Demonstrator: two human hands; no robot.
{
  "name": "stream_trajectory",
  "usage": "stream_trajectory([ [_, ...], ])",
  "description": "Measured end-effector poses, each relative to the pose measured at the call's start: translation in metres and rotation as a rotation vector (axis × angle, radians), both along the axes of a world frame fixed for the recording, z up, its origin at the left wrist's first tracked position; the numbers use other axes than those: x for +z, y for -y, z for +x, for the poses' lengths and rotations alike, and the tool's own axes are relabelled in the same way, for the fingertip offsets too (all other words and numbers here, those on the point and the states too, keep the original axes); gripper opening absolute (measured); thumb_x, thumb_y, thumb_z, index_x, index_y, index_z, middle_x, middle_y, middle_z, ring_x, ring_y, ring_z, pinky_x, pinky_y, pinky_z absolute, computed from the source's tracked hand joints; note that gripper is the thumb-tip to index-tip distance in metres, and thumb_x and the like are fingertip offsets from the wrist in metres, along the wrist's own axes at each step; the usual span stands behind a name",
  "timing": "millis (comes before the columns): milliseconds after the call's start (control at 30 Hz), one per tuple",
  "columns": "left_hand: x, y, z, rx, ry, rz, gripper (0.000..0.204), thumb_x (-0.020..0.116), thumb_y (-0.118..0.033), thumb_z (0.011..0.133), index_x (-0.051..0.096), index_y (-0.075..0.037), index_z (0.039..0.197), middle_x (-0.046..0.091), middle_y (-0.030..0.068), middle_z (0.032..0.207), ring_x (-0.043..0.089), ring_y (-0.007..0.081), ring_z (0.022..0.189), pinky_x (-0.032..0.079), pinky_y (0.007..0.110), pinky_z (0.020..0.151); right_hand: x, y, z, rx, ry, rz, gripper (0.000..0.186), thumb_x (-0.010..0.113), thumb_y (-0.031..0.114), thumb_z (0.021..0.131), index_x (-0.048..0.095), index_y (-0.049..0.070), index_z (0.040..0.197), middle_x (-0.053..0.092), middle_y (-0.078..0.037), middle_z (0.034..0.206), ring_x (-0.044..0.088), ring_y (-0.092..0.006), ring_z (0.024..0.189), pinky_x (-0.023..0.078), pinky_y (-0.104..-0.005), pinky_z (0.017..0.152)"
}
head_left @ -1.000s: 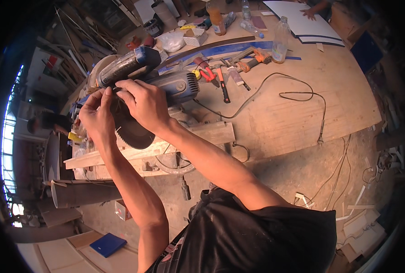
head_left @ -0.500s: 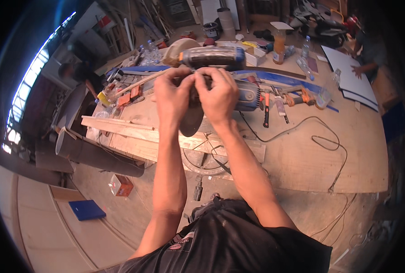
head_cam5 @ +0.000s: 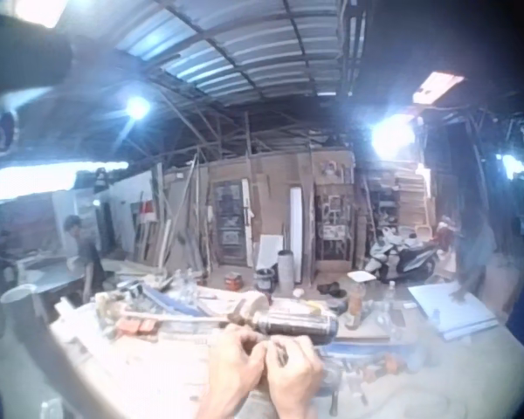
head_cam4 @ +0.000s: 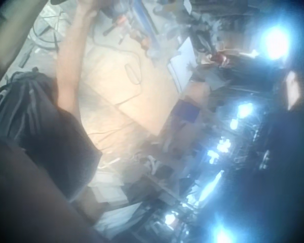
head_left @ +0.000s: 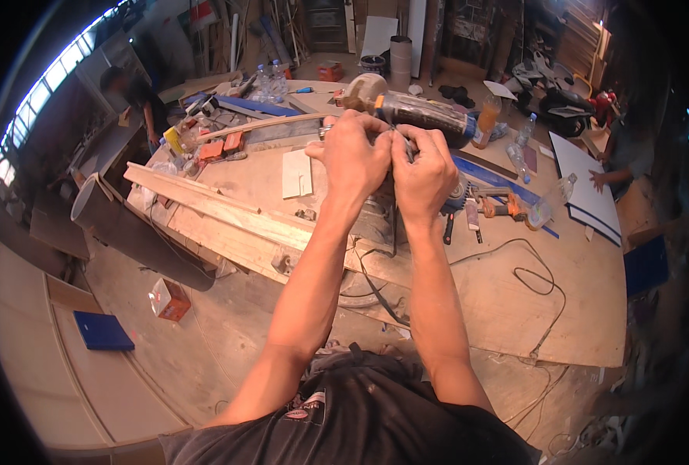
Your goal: The person uses a miter saw to cut a wooden plank. They position the wood, lower the saw blade to make a cut, and then remove the cut piece. The person repeats this process for multiple cuts.
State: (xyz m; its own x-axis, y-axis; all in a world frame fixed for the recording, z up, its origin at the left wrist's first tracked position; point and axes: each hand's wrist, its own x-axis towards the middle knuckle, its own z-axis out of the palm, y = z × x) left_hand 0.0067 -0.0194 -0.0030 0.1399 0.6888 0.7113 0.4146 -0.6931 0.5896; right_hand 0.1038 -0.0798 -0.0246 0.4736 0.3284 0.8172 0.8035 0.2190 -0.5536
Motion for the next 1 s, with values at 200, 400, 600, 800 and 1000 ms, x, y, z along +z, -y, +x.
stream_trajectory([
  [200, -0.004, 0.003, -0.003, -0.054, 0.057, -0.017, 0.015, 0.080, -0.013, 0.085, 0.083, -0.001, 0.092, 0.076, 0.0162, 0.102, 0.068, 0.0361, 0.102, 0.050, 0.047, 0.097, 0.009, 0.002, 0.010, -0.092, 0.293, -0.076, 0.007, 0.079, 0.020, 0.096, 0.080, 0.014, 0.098, 0.072, -0.003, 0.094, 0.075, -0.0307, 0.072, 0.056, -0.0418, 0.064],
  [400, -0.011, -0.002, -0.004, -0.110, 0.146, -0.056, 0.014, 0.080, -0.013, 0.084, 0.083, -0.001, 0.090, 0.074, 0.0164, 0.100, 0.069, 0.0377, 0.102, 0.050, 0.045, 0.097, 0.024, 0.004, 0.014, -0.090, 0.450, -0.217, 0.010, 0.074, 0.022, 0.102, 0.078, 0.013, 0.104, 0.072, -0.006, 0.099, 0.075, -0.0352, 0.079, 0.057, -0.0449, 0.067],
  [600, -0.013, 0.005, 0.004, 0.020, 0.129, 0.061, 0.010, 0.080, -0.014, 0.080, 0.081, -0.005, 0.084, 0.074, 0.0146, 0.099, 0.067, 0.0371, 0.103, 0.043, 0.056, 0.092, 0.030, 0.006, 0.022, -0.161, 0.672, -0.249, 0.010, 0.072, 0.022, 0.102, 0.075, 0.015, 0.108, 0.069, -0.004, 0.101, 0.076, -0.0308, 0.076, 0.058, -0.0424, 0.066],
  [800, -0.011, 0.006, 0.001, 0.039, 0.140, 0.017, 0.011, 0.080, -0.018, 0.079, 0.081, -0.007, 0.081, 0.075, 0.0118, 0.103, 0.067, 0.0347, 0.105, 0.031, 0.056, 0.088, 0.022, 0.000, 0.017, -0.195, 0.674, -0.239, 0.012, 0.073, 0.023, 0.101, 0.074, 0.016, 0.111, 0.068, -0.003, 0.102, 0.076, -0.0297, 0.077, 0.058, -0.0420, 0.066],
  [1000, -0.010, 0.012, 0.006, 0.093, 0.050, -0.037, 0.013, 0.080, -0.020, 0.082, 0.085, -0.009, 0.087, 0.077, 0.0112, 0.104, 0.068, 0.0340, 0.109, 0.032, 0.057, 0.092, 0.011, 0.002, 0.023, -0.109, 0.529, -0.171, 0.011, 0.074, 0.021, 0.104, 0.078, 0.016, 0.112, 0.072, -0.002, 0.106, 0.077, -0.0285, 0.084, 0.058, -0.0422, 0.069],
])
